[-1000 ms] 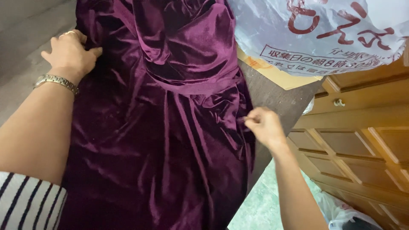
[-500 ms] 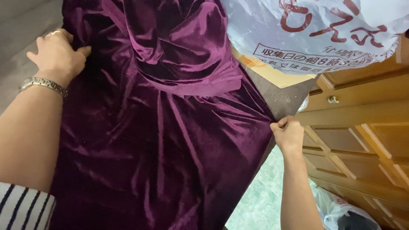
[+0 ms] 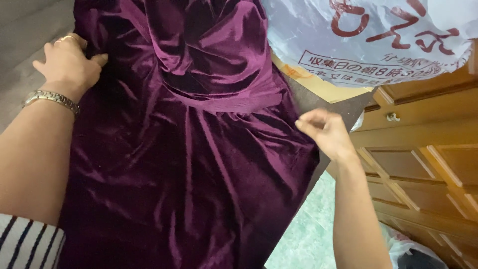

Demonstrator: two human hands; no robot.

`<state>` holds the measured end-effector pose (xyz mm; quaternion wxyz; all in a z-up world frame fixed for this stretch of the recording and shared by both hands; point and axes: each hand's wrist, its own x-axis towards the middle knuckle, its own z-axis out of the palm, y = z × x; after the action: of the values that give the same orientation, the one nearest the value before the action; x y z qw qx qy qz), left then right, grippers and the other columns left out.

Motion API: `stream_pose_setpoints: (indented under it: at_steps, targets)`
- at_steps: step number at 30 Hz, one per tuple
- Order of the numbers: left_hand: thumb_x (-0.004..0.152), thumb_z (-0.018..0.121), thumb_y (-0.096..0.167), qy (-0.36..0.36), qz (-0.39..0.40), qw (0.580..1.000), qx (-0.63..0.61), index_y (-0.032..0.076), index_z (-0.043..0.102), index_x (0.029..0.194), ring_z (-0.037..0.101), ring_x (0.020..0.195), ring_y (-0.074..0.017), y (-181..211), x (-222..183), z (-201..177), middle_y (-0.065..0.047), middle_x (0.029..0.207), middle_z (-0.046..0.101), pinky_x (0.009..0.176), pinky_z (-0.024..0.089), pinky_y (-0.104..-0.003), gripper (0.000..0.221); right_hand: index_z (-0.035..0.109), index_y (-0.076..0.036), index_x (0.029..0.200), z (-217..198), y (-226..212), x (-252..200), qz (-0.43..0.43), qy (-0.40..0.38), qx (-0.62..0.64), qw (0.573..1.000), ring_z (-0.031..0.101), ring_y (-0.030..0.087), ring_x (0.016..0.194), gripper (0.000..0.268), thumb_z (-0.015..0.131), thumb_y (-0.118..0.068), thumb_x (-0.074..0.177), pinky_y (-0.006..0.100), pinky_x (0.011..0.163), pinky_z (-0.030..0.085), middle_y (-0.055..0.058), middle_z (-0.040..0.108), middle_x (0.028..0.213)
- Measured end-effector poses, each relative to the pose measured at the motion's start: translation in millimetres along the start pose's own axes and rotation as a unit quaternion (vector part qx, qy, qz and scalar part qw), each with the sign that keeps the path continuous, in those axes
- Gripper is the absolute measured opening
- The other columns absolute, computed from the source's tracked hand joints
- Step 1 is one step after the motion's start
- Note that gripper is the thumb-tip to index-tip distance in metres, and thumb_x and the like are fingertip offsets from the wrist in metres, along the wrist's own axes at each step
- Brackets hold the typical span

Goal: Final inspection and smoothing of a large purple velvet garment piece on a work table.

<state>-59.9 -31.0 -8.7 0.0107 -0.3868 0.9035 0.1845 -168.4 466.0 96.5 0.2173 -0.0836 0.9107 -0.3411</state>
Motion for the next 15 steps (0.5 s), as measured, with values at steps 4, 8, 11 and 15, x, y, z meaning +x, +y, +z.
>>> stream_pose_setpoints:
  at_steps: [4, 8, 11, 15]
  targets:
    - [0.092, 0.069, 0.037, -0.011, -0.003, 1.0, -0.024, 0.005, 0.058, 0.125, 0.037, 0.124, -0.0386, 6.8, -7.5, -9.6, -0.019, 0.125, 0.058, 0.097, 0.018, -0.066, 0.048, 0.076, -0.007, 0.093, 0.0, 2.1, -2.7, -0.092, -0.151, -0.014, 0.984, 0.062, 0.011, 0.091, 0.018, 0.063, -0.019, 0.089, 0.025, 0.083, 0.046, 0.002, 0.071, 0.098]
    - [0.09, 0.069, 0.038, -0.013, -0.002, 1.0, -0.019, 0.006, 0.059, 0.126, 0.037, 0.124, -0.0384, 6.4, -6.8, -10.2, -0.018, 0.126, 0.058, 0.097, 0.019, -0.067, 0.049, 0.063, -0.001, 0.109, 13.6, 23.0, 12.5, 0.027, -0.069, 0.143, 0.987, 0.07, 0.025, 0.079, 0.021, 0.06, -0.008, 0.09, 0.032, 0.074, 0.059, 0.015, 0.064, 0.107]
    - [0.091, 0.07, 0.039, -0.012, 0.001, 1.0, -0.024, 0.006, 0.058, 0.123, 0.038, 0.123, -0.0388, 3.8, -5.3, -6.5, -0.018, 0.124, 0.059, 0.096, 0.019, -0.066, 0.048, 0.059, -0.003, 0.11, 26.5, 22.0, 18.2, 0.066, -0.009, 0.131, 0.989, 0.067, 0.024, 0.061, 0.025, 0.065, -0.002, 0.085, 0.03, 0.06, 0.058, 0.011, 0.052, 0.095]
    - [0.091, 0.07, 0.037, -0.016, 0.01, 0.999, -0.039, 0.007, 0.054, 0.122, 0.038, 0.123, -0.0365, 3.9, -6.6, -8.6, -0.014, 0.124, 0.059, 0.099, 0.015, -0.063, 0.046, 0.06, -0.006, 0.084, 39.8, 53.6, 37.2, 0.023, 0.019, 0.025, 0.999, 0.054, 0.013, 0.042, 0.009, 0.066, -0.001, 0.084, 0.026, 0.045, 0.043, 0.004, 0.059, 0.07]
